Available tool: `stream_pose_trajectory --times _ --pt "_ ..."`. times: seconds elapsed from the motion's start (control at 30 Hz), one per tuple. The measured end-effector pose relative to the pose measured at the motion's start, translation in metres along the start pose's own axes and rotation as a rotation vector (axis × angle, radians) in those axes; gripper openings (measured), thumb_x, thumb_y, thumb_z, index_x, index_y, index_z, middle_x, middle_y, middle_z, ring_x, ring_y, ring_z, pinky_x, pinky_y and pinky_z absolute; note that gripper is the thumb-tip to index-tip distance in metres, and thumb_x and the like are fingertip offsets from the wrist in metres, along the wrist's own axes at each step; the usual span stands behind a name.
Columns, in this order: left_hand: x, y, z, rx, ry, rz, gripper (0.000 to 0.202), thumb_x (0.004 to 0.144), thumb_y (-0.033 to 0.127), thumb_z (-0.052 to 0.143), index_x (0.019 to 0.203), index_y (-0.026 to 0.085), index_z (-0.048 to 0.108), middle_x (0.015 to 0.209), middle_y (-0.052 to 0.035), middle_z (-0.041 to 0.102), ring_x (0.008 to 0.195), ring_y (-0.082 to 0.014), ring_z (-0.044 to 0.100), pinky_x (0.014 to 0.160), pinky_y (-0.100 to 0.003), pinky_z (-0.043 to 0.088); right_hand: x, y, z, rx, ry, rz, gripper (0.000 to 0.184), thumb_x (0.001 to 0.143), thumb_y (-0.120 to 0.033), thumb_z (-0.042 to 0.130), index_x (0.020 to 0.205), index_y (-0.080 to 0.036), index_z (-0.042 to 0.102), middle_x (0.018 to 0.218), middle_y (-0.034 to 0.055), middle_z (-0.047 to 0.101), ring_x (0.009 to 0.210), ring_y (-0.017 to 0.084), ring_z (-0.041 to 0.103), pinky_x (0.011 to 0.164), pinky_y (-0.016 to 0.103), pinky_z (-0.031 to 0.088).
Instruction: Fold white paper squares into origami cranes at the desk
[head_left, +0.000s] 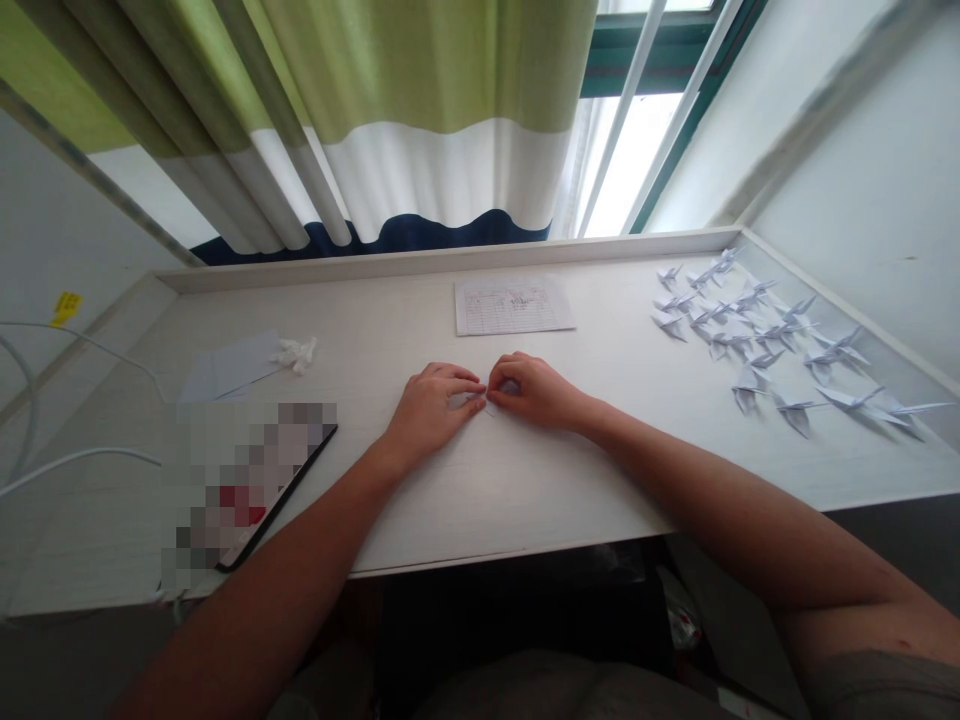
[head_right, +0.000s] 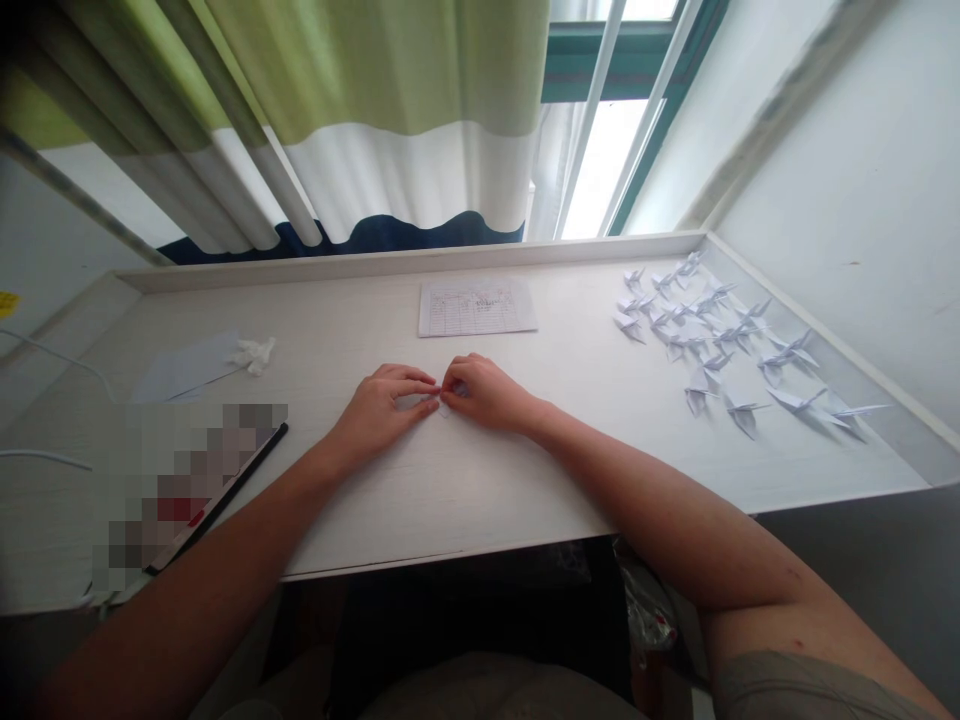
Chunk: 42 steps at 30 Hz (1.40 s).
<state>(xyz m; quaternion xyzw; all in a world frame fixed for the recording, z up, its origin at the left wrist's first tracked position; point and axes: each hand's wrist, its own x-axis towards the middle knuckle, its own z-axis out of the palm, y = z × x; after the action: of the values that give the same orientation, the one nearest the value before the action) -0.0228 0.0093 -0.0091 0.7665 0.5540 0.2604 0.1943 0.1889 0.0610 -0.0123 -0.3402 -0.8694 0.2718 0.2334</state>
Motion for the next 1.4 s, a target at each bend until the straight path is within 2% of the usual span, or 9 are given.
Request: stream_pose_trajectory --times 0.37,0.47,0.63,0.77,0.97,1.4 --pt "0.000 0.001 -0.001 0.022 -0.014 0.005 0.011 0.093 0.032 0.075 0.090 0.031 0.086 0.119 -0.0025 0.081 0.123 -0.0303 0.066 0.112 -0.054 0.050 0.000 0.003 0.004 0.026 0.014 -0.002 0.010 0.090 -0.015 0.068 0.082 -0.018 0.071 0.092 0.0075 0.074 0.090 0.021 0.064 0.086 0.035 0.049" --pt "0.001 -0.003 -0.002 -0.025 -0.007 0.015 0.010 0.092 0.032 0.076 0.094 0.029 0.085 0.118 -0.0035 0.081 0.122 -0.0296 0.067 0.113 -0.052 0.050 -0.001 0.004 0.004 0.025 0.018 -0.001 0.009 0.091 -0.014 0.067 0.083 -0.018 0.071 0.092 0.0070 0.074 0.091 0.021 0.064 0.087 0.035 0.049" --pt "0.003 -0.009 -0.008 -0.120 -0.030 0.013 0.017 0.090 0.024 0.071 0.102 0.026 0.083 0.115 -0.0044 0.082 0.119 -0.0269 0.068 0.113 -0.047 0.052 0.000 0.004 0.004 0.029 0.013 -0.002 0.009 0.089 -0.012 0.069 0.084 -0.018 0.071 0.093 0.0066 0.074 0.091 0.021 0.063 0.087 0.035 0.048" --pt "0.004 -0.008 -0.007 -0.092 -0.008 -0.006 0.020 0.092 0.029 0.071 0.109 0.029 0.083 0.115 -0.0042 0.082 0.120 -0.0280 0.068 0.112 -0.048 0.052 0.000 0.004 0.004 0.023 0.018 0.004 0.011 0.089 -0.011 0.067 0.083 -0.019 0.071 0.091 0.0061 0.073 0.090 0.021 0.062 0.085 0.034 0.047" --pt "0.006 -0.006 -0.002 -0.058 -0.015 0.021 0.012 0.092 0.029 0.074 0.091 0.032 0.086 0.112 -0.0020 0.082 0.118 -0.0290 0.067 0.110 -0.051 0.051 -0.001 0.004 0.003 0.021 0.011 -0.008 0.011 0.089 -0.011 0.066 0.083 -0.018 0.071 0.092 0.0072 0.074 0.090 0.021 0.063 0.086 0.035 0.048" --pt "0.002 0.001 0.001 0.013 0.010 0.002 0.010 0.092 0.032 0.075 0.093 0.029 0.085 0.115 -0.0029 0.081 0.121 -0.0292 0.066 0.109 -0.051 0.050 0.000 0.003 0.003 0.030 0.010 0.008 0.010 0.089 -0.011 0.068 0.083 -0.018 0.072 0.093 0.0077 0.074 0.092 0.022 0.063 0.087 0.035 0.048"
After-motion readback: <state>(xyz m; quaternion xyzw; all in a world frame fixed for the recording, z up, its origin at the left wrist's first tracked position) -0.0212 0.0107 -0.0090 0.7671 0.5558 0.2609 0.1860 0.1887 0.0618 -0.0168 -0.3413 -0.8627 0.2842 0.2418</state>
